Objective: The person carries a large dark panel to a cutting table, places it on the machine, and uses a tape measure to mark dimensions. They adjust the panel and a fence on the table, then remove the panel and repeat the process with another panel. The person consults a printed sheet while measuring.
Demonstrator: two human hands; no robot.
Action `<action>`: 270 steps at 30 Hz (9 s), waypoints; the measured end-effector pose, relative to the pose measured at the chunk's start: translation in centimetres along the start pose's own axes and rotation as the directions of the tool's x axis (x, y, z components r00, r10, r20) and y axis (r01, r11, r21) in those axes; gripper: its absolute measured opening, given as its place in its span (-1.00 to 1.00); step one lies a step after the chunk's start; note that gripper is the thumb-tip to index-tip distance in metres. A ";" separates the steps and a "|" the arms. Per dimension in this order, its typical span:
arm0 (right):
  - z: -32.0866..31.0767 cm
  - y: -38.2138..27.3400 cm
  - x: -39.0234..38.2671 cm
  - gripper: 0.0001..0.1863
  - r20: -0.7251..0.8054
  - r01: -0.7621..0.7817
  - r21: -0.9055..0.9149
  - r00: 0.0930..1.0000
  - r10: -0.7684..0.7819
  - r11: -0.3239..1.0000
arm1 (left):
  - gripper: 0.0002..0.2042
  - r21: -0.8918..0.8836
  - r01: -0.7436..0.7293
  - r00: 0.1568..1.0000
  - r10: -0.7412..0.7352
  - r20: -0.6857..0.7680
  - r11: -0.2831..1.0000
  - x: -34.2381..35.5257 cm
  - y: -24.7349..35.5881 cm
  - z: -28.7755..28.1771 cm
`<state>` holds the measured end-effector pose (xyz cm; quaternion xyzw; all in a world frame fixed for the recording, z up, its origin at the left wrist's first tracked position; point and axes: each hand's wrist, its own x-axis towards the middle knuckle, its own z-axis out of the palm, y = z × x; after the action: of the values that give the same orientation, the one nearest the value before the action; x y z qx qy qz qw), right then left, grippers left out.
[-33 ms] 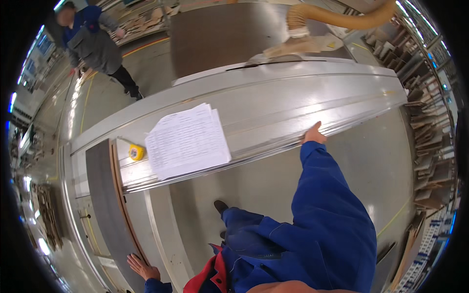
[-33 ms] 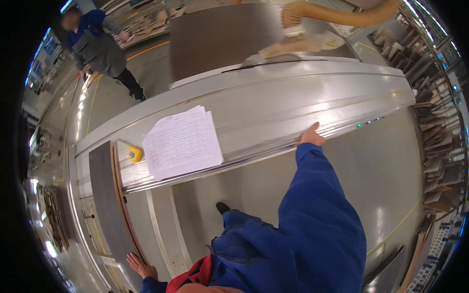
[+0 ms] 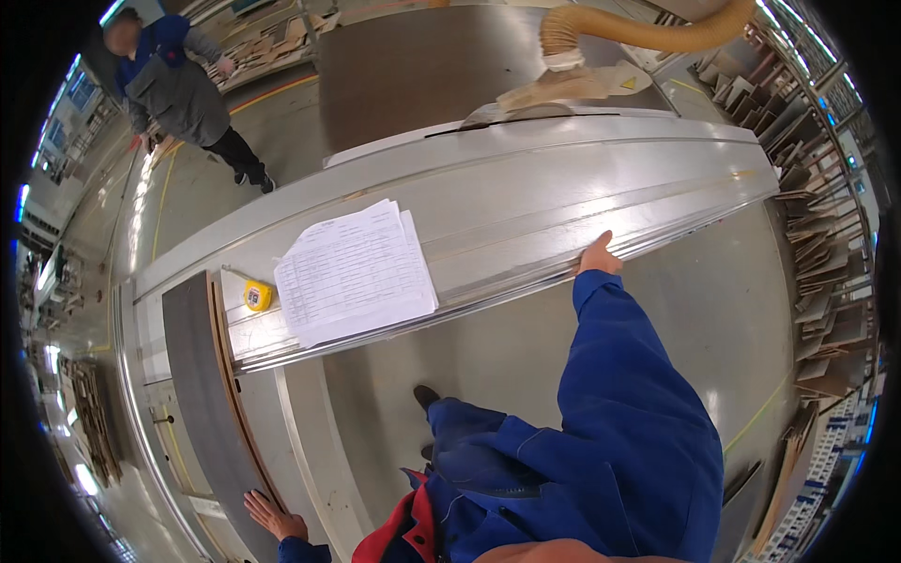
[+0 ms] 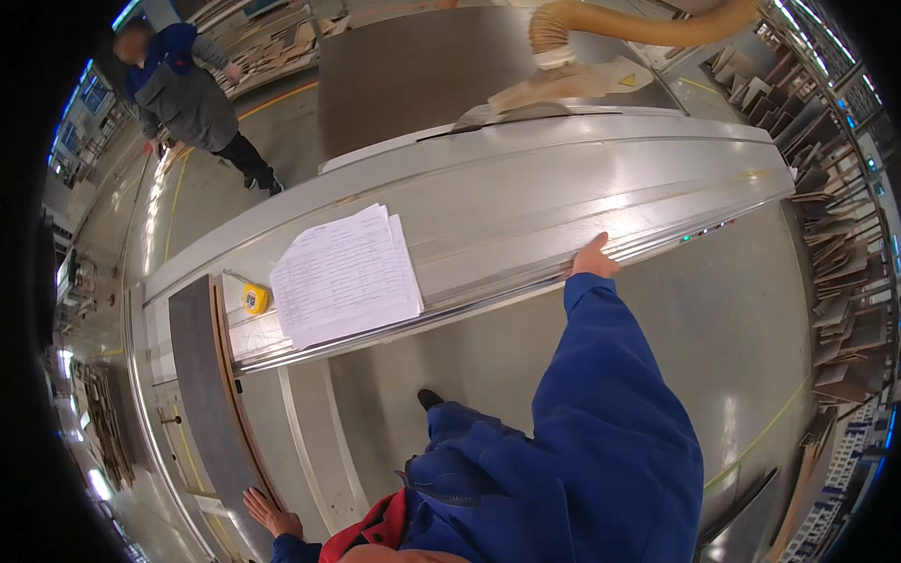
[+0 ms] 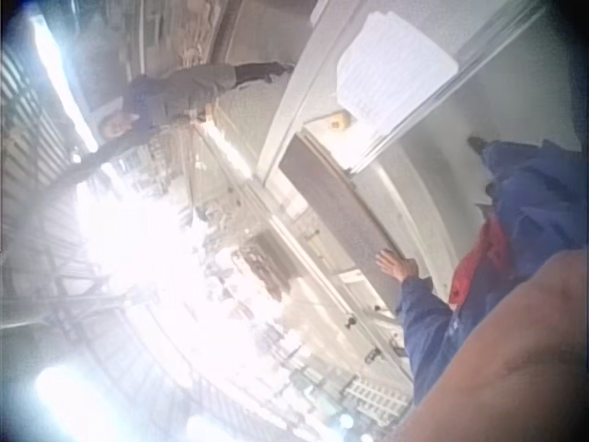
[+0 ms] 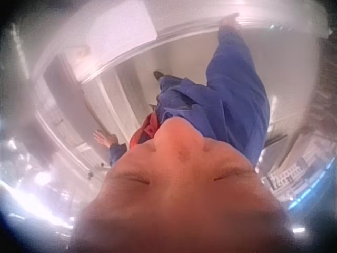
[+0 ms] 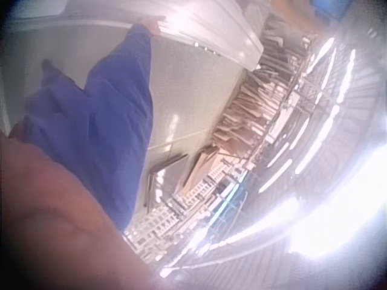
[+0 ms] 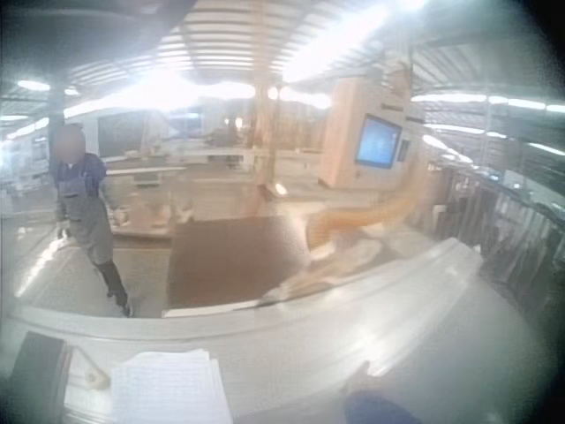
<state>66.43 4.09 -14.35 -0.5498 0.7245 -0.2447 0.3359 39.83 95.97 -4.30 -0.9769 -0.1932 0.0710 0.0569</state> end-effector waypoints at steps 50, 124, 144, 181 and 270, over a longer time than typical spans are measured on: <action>-5.4 -3.7 -3.4 0.09 0.309 -0.046 0.077 0.951 0.020 0.996 | 0.04 -0.080 -0.074 0.993 0.066 -0.096 0.994 -2.5 1.2 -3.0; -7.4 27.2 -57.4 -0.74 0.347 0.629 0.715 -0.697 0.627 0.305 | -0.68 -0.801 0.498 0.730 -0.659 0.180 0.332 -32.3 10.7 -8.1; -74.6 59.7 -55.1 -0.83 -0.457 -0.161 0.850 -0.698 0.551 0.501 | -0.72 -0.746 -0.394 -0.392 -0.635 0.665 -0.537 -95.7 23.4 2.3; -123.7 113.7 -90.6 -0.31 -0.391 -0.504 0.839 -0.820 0.418 -0.206 | 0.05 -0.566 -0.610 -0.240 -0.552 0.799 -0.554 -158.3 -59.3 27.8; -127.3 128.6 -130.3 0.03 0.284 -0.109 0.862 -0.703 0.652 -0.494 | -0.28 -0.305 -0.886 -0.172 -0.365 0.915 -0.350 -135.0 -115.2 30.5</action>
<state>-88.99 162.86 4.18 0.6679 0.6898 -0.2513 0.1226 -131.18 152.31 -2.53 -0.2642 0.5161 0.6732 0.4590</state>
